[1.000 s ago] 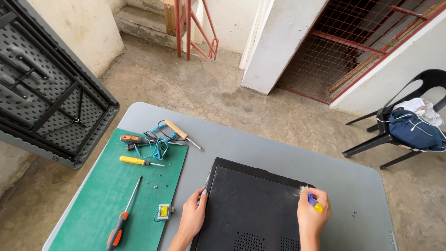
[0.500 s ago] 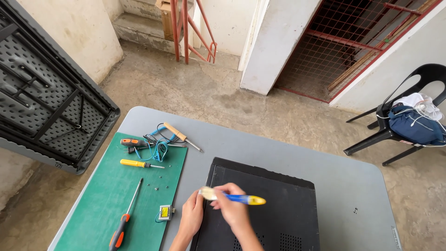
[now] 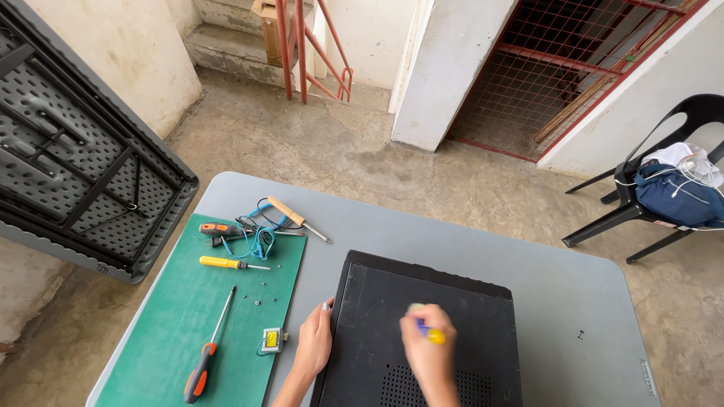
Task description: The person uses a small brush to clean the exterior surface of a black electronic device placed on a gray table. The person holds the device steady with the left hand while brushing with the right hand, focusing on the top and side surfaces.
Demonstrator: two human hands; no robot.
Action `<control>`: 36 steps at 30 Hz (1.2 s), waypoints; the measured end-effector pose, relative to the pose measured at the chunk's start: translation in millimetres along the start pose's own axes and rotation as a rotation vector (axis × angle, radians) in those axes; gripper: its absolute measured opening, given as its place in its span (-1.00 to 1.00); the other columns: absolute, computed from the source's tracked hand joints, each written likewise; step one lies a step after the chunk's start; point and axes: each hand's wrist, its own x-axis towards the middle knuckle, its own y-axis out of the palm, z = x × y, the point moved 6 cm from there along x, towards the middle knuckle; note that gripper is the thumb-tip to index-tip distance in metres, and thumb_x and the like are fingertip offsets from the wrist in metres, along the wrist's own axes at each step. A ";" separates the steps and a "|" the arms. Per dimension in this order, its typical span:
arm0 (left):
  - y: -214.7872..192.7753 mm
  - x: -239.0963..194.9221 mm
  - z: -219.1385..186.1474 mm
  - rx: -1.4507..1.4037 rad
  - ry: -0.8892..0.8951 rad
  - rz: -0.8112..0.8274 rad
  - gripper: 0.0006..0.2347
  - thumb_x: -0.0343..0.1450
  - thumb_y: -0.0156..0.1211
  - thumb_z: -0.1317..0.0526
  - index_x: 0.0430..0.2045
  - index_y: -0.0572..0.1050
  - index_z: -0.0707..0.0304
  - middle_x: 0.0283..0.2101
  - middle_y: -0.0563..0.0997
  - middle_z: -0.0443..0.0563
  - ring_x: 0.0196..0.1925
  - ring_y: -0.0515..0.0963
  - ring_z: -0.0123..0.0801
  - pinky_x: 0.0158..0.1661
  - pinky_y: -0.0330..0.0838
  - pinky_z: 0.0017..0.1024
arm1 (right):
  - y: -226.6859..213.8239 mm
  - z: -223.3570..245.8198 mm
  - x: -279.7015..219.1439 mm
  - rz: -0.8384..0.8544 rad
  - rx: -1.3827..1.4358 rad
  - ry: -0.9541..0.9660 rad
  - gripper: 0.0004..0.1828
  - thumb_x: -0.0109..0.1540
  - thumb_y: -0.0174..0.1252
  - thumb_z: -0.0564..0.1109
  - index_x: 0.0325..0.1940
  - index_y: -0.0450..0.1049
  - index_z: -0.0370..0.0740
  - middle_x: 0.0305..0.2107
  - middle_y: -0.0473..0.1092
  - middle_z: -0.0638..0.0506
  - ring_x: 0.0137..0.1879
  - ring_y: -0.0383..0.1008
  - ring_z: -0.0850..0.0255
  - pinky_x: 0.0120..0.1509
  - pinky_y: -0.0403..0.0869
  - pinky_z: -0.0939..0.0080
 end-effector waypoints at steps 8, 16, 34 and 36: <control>0.4 4.6 7.8 -0.049 -0.029 -0.025 -0.55 0.41 -0.32 0.09 0.12 0.44 0.07 -0.31 0.59 -0.06 -0.35 0.41 -0.46 -0.22 0.23 -0.56 | 69.9 61.6 -52.0 0.660 0.453 0.397 -0.92 0.13 0.19 -0.23 -0.43 0.46 -0.29 -0.71 0.42 -0.13 -0.69 0.39 0.24 -0.59 0.35 0.37; 1.1 3.3 4.8 -0.007 0.032 -0.009 -0.68 0.46 -0.35 0.02 -0.26 0.40 0.17 -0.18 0.39 -0.13 -0.08 0.34 -0.41 -0.09 0.17 -0.52 | -80.3 -15.2 12.9 0.021 0.063 0.228 -0.89 0.10 0.22 -0.15 -0.37 0.49 -0.23 -0.54 0.42 -0.02 -0.45 0.43 0.19 -0.35 0.39 0.25; 0.3 7.5 11.1 0.001 0.058 -0.048 -0.75 0.44 -0.29 0.06 -0.42 0.36 0.15 -0.40 0.40 -0.11 -0.30 0.30 -0.41 -0.22 0.15 -0.52 | 13.5 47.6 -89.2 0.420 0.340 -0.086 -0.92 -0.05 0.34 -0.16 -0.60 0.55 -0.06 -0.59 0.51 0.16 -0.54 0.39 0.37 -0.48 0.32 0.38; 1.7 7.1 10.6 -0.012 0.097 -0.034 -0.72 0.47 -0.29 0.06 -0.64 0.15 0.16 -0.56 0.17 -0.11 -0.43 0.15 -0.39 -0.33 0.07 -0.50 | -15.8 21.2 -62.1 0.393 0.274 0.039 -0.96 -0.06 0.32 -0.13 -0.53 0.59 -0.03 -0.50 0.58 0.15 -0.48 0.45 0.35 -0.40 0.38 0.37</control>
